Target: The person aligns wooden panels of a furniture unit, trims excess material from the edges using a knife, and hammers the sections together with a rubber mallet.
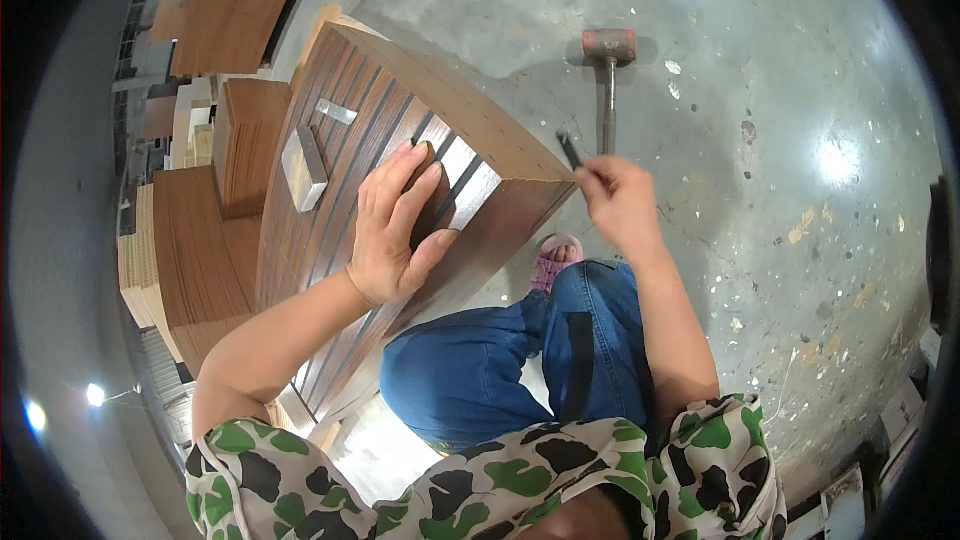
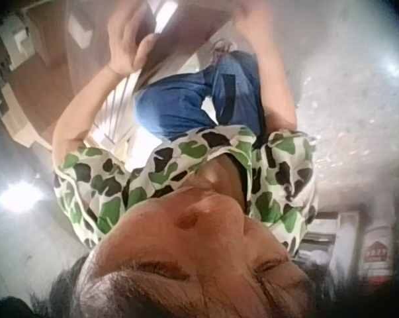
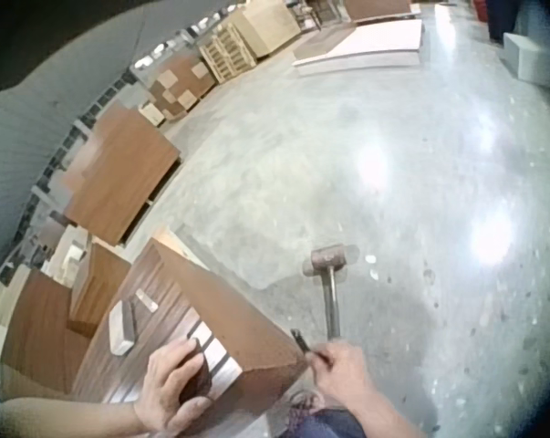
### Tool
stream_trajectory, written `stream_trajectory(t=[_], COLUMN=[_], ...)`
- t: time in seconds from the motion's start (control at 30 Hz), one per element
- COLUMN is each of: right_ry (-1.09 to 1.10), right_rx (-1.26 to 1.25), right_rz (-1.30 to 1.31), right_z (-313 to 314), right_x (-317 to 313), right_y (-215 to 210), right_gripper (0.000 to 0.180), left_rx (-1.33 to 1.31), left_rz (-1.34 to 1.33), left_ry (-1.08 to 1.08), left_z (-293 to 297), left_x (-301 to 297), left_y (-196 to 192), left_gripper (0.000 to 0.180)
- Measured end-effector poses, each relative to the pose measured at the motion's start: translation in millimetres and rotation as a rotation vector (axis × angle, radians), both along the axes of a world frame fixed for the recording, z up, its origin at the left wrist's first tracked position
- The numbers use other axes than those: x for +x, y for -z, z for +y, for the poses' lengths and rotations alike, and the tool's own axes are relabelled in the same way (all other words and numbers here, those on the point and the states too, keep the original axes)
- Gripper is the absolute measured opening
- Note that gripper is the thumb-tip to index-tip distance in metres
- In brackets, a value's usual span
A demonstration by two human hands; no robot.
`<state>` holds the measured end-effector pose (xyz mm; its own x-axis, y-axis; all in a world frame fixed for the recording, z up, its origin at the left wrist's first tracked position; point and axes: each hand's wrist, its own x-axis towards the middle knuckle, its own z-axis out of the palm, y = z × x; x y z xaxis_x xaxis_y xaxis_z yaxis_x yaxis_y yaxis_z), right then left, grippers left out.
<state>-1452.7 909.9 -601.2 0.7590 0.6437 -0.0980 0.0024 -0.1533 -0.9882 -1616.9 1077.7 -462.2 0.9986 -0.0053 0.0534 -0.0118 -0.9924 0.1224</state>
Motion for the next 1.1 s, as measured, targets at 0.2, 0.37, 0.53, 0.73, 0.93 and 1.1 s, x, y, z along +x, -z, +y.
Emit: stream_trajectory(t=[0.2,0.37,0.53,0.73,0.93,1.1], right_ry=[-0.067,0.243,0.037,0.031,0.088,0.095], right_rx=[0.435,0.158,-0.153,-0.224,0.040,-0.073], right_rz=[-0.249,0.537,0.647,0.160,0.403,-0.098], right_z=[-6,-7,-4,15,-2,14], right_x=[-33,1,-38,-51,-51,-47], right_y=[-88,62,179,133,73,52], right_gripper=[0.009,0.015,0.012,0.016,0.018,0.011], left_rx=[-0.016,-0.014,-0.012,-0.014,-0.009,-0.033], left_rz=[-0.029,-0.057,0.005,0.031,-0.022,-0.041], left_ry=[-0.021,-0.019,-0.009,-0.014,-0.019,-0.015], left_z=[8,2,5,2,4,6], left_x=[-15,-6,-11,-9,-8,-8], left_y=[6,3,6,4,4,6], left_gripper=[0.055,0.056,0.054,0.054,0.055,0.055])
